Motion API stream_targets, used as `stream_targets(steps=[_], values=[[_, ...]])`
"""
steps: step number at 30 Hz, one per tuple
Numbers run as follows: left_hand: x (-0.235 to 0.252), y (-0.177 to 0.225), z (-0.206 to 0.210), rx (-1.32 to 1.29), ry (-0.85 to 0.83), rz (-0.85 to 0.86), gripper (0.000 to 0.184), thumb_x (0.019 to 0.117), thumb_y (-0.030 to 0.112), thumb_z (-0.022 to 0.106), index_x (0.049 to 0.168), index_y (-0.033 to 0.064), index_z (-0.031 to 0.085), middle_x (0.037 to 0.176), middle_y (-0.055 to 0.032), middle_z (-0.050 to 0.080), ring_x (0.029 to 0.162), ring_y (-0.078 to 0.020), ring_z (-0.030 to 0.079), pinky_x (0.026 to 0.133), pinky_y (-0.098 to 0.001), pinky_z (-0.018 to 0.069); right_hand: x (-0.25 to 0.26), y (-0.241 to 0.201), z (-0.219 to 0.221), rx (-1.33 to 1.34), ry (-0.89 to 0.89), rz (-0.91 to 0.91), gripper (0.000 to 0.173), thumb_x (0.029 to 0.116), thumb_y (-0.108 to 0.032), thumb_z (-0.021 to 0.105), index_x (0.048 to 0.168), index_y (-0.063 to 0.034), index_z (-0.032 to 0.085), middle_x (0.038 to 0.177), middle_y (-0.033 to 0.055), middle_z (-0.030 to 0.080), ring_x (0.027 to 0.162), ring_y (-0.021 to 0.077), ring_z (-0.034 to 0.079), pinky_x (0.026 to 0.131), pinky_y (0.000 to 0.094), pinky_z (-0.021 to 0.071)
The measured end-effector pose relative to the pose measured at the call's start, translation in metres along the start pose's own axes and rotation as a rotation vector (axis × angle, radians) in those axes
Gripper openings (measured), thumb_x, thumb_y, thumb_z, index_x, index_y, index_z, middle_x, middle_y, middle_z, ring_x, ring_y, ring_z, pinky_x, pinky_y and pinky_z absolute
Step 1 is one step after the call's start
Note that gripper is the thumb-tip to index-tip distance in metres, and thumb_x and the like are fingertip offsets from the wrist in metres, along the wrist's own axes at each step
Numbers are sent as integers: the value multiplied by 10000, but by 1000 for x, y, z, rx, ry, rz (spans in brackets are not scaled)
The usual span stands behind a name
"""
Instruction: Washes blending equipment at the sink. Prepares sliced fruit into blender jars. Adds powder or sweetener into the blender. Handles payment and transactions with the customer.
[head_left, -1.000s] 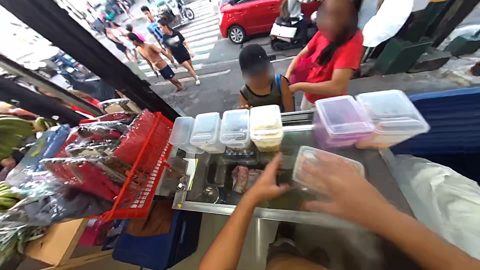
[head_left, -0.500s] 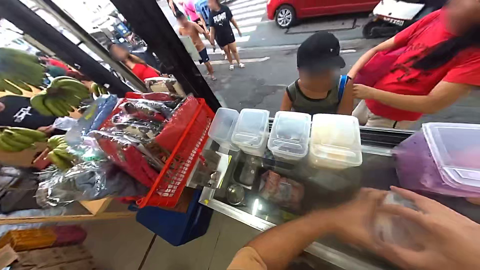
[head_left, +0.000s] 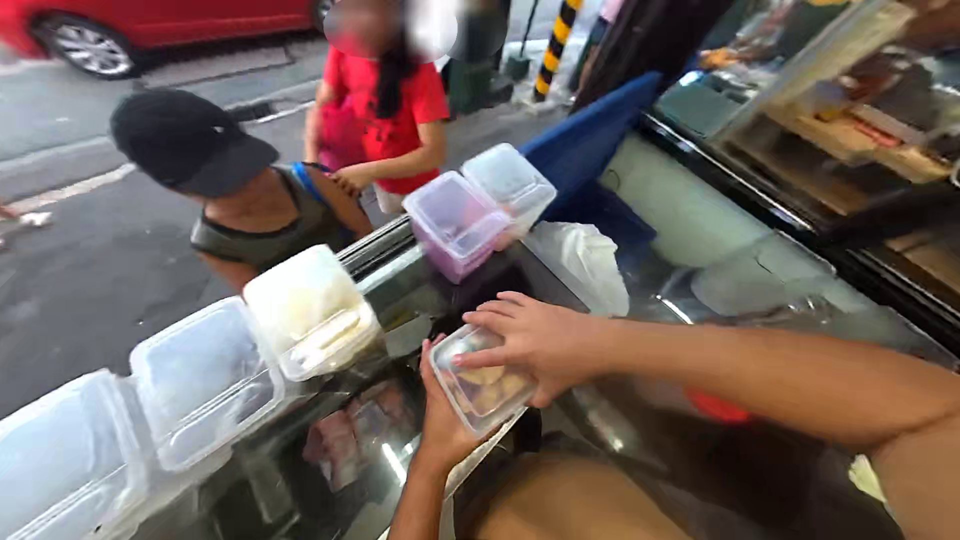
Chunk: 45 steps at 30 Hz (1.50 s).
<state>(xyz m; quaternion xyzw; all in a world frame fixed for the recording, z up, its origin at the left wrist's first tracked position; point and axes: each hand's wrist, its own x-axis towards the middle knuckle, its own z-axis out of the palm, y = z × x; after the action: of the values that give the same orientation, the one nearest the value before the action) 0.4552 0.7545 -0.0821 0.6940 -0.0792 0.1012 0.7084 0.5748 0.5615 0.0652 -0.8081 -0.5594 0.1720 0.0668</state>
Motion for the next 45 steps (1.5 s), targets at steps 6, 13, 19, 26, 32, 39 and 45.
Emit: stream_targets(steps=[6, 13, 19, 26, 32, 39, 45], values=[[-2, 12, 6, 49, -21, 16, 1434, 527, 401, 989, 1549, -101, 117, 1512, -250, 440, 1389, -206, 489, 1181, -358, 416, -10, 14, -13, 138, -33, -35, 1110, 564, -602, 901, 1547, -374, 440, 1540, 163, 473, 1364, 370, 504, 1096, 604, 430], [-16, 5, -8, 68, 18, 57, 1424, 536, 374, 992, 1565, -75, 116, 1543, -273, 384, 1412, -257, 461, 1194, -398, 403, 26, 4, -41, 309, -216, -77, 1072, 620, -431, 952, 1559, -320, 447, 1476, 142, 530, 1287, 365, 552, 1002, 624, 479], [-48, -2, -18, 342, 99, 13, 1475, 543, 689, 896, 1538, -115, 162, 1493, -280, 442, 1375, -204, 493, 1161, -362, 417, 4, -12, -40, 601, -36, 47, 850, 739, -242, 936, 1485, -113, 549, 1340, 204, 635, 1265, 371, 578, 1052, 607, 439], [-43, 28, -32, 403, 95, 162, 1375, 619, 745, 824, 1563, -38, 203, 1575, -202, 355, 1451, -184, 387, 1213, -333, 339, -105, 62, 70, 553, 383, 668, 992, 695, -339, 951, 1554, -243, 464, 1472, 166, 546, 1319, 364, 545, 1076, 613, 459], [-27, 60, -12, 322, 36, 179, 1388, 607, 684, 872, 1567, -29, 167, 1553, -175, 388, 1427, -190, 426, 1198, -341, 383, -118, 63, 147, 329, 486, 700, 848, 763, -652, 798, 1495, -301, 549, 1616, 217, 372, 1525, 411, 282, 1225, 676, 151], [5, 77, 82, 457, -207, 271, 1378, 621, 720, 840, 1577, -16, 174, 1593, -149, 335, 1478, -128, 330, 1237, -308, 275, -227, -39, 65, 666, 838, 537, 295, 1051, -321, 587, 1217, -117, 719, 1098, 90, 656, 938, 171, 649, 826, 341, 574], [19, 59, 229, 180, -418, 251, 1386, 580, 599, 933, 1591, 50, 159, 1582, -110, 372, 1445, -131, 403, 1209, -310, 356, -362, -30, 77, 873, 755, 811, 235, 999, -265, 676, 1113, -60, 694, 1024, 107, 613, 857, 169, 593, 773, 332, 522]])
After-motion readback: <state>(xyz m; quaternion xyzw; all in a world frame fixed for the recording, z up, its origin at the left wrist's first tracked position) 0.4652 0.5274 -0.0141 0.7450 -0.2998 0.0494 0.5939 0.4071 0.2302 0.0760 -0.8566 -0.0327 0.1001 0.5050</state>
